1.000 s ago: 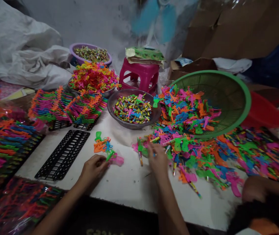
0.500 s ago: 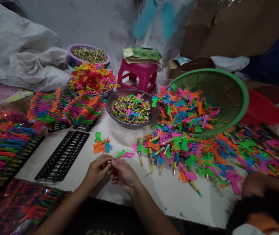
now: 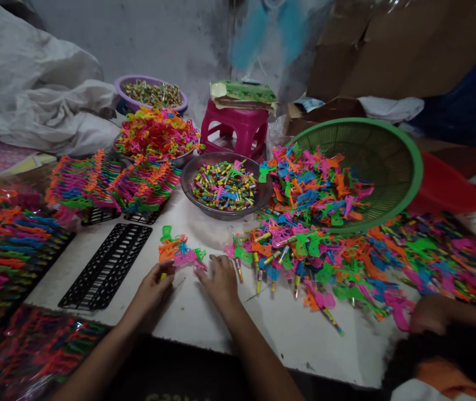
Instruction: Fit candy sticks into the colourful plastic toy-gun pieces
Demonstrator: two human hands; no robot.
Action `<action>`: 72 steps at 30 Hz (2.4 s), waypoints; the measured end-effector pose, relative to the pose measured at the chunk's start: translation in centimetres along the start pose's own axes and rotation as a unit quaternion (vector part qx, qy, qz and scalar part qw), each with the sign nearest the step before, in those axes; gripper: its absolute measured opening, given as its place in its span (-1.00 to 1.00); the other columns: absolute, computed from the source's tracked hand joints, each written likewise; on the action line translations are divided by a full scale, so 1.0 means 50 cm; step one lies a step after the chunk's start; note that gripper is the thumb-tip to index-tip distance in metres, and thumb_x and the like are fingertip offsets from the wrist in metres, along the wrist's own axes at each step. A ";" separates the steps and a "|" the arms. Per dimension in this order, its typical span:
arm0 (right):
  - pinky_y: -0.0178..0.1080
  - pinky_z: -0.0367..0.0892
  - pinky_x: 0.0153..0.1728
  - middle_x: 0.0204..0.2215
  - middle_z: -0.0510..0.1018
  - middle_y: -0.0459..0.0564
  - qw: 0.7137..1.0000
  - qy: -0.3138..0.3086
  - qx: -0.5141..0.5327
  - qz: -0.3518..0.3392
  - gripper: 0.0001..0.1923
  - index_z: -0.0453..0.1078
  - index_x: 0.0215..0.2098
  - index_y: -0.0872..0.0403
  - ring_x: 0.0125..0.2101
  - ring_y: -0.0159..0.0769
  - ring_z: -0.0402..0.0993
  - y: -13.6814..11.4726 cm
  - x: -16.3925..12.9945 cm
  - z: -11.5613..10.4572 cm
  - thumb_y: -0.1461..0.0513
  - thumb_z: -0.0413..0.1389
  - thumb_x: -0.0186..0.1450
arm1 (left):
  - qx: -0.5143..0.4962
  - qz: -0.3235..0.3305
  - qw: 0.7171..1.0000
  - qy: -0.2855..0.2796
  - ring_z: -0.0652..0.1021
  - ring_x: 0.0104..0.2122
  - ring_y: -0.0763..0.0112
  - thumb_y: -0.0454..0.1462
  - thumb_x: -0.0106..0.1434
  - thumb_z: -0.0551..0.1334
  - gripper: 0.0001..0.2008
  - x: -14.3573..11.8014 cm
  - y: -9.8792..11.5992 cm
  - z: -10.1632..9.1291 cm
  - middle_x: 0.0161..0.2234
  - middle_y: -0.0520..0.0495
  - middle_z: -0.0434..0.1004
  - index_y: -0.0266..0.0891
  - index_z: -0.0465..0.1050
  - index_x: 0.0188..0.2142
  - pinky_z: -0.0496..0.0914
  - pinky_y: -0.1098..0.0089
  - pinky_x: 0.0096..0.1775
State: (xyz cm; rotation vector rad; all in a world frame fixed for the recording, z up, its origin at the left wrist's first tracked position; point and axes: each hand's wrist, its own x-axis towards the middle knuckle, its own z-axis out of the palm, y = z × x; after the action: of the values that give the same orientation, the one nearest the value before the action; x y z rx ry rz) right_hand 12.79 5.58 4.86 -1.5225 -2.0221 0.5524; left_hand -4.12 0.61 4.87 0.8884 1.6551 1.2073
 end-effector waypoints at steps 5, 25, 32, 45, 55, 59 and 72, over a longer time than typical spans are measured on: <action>-0.16 0.21 -0.25 -0.35 0.46 0.04 0.996 -0.055 -0.001 -0.077 -0.83 0.40 -0.30 0.07 -0.29 -0.18 0.31 -0.016 0.011 0.017 0.23 0.10 0.12 | 0.074 0.059 0.995 0.026 0.45 -0.28 0.32 -0.16 -0.03 0.25 -0.64 0.016 0.023 -0.007 -0.26 -0.10 0.46 -0.25 0.39 -0.22 0.31 0.37 -0.24; -0.05 0.16 -0.05 0.05 0.23 0.07 0.961 0.018 0.195 -0.197 -0.61 0.33 -0.09 -0.04 0.05 -0.12 0.14 -0.013 -0.003 -0.111 0.26 0.13 0.08 | -0.294 -0.289 0.843 -0.345 0.14 -0.84 0.80 -0.22 0.10 0.20 -0.85 -0.057 0.092 0.018 -0.54 0.08 0.41 -0.27 0.28 -0.42 -0.14 0.68 -0.82; -0.34 0.18 -0.59 -0.75 0.28 -0.17 0.953 0.044 0.294 0.053 -0.67 0.24 -0.69 0.08 -0.67 -0.44 0.21 -0.022 -0.001 -0.115 0.08 0.10 0.12 | -0.363 -0.269 0.861 -0.233 0.45 -0.59 0.63 -0.30 0.09 0.19 -0.79 -0.051 0.106 0.017 -0.35 -0.11 0.49 -0.32 0.37 -0.25 0.25 0.66 -0.65; -0.36 0.23 -0.52 -0.62 0.31 -0.15 0.885 -0.128 0.442 0.068 -0.64 0.31 -0.46 0.11 -0.58 -0.43 0.24 -0.065 -0.026 -0.089 -0.03 0.09 0.08 | -0.329 -0.209 0.900 -0.197 0.06 -0.83 0.77 -0.14 0.08 0.22 -0.76 -0.065 0.117 0.044 -0.78 0.21 0.16 -0.29 0.30 -0.47 -0.12 0.70 -0.80; -0.23 0.28 -0.26 -0.34 0.48 0.02 0.912 -0.122 0.392 -0.013 -0.72 0.42 -0.48 0.09 -0.28 -0.24 0.38 -0.050 0.000 -0.114 0.02 0.14 0.06 | -0.349 -0.301 0.840 -0.285 0.42 -0.62 0.65 -0.27 0.08 0.22 -0.77 -0.070 0.113 0.044 -0.51 0.00 0.43 -0.33 0.38 -0.25 0.19 0.69 -0.68; -0.37 0.09 -0.64 -0.74 0.26 -0.15 0.926 -0.011 0.357 0.124 -0.57 0.28 -0.66 0.12 -0.67 -0.47 0.14 -0.051 -0.004 -0.097 -0.02 -0.02 0.16 | -0.360 -0.241 0.873 -0.224 0.52 -0.30 0.46 -0.50 -0.07 0.28 -0.62 -0.068 0.113 0.040 -0.14 -0.13 0.44 -0.29 0.36 -0.21 0.39 0.53 -0.29; -0.40 0.05 -0.62 -0.68 0.14 -0.22 0.910 -0.015 0.401 0.104 -0.69 0.14 -0.57 0.08 -0.65 -0.50 0.06 -0.070 -0.023 -0.050 0.06 -0.01 0.19 | -0.359 -0.257 0.876 -0.195 0.47 -0.50 0.59 -0.38 -0.03 0.32 -0.67 -0.067 0.086 0.037 -0.42 0.00 0.48 -0.26 0.42 -0.20 0.38 0.54 -0.38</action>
State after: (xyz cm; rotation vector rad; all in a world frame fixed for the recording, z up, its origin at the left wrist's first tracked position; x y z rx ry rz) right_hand 12.06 3.52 8.75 -1.1928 -1.3562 1.3035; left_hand -0.98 -0.63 9.51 0.1718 0.9010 1.0477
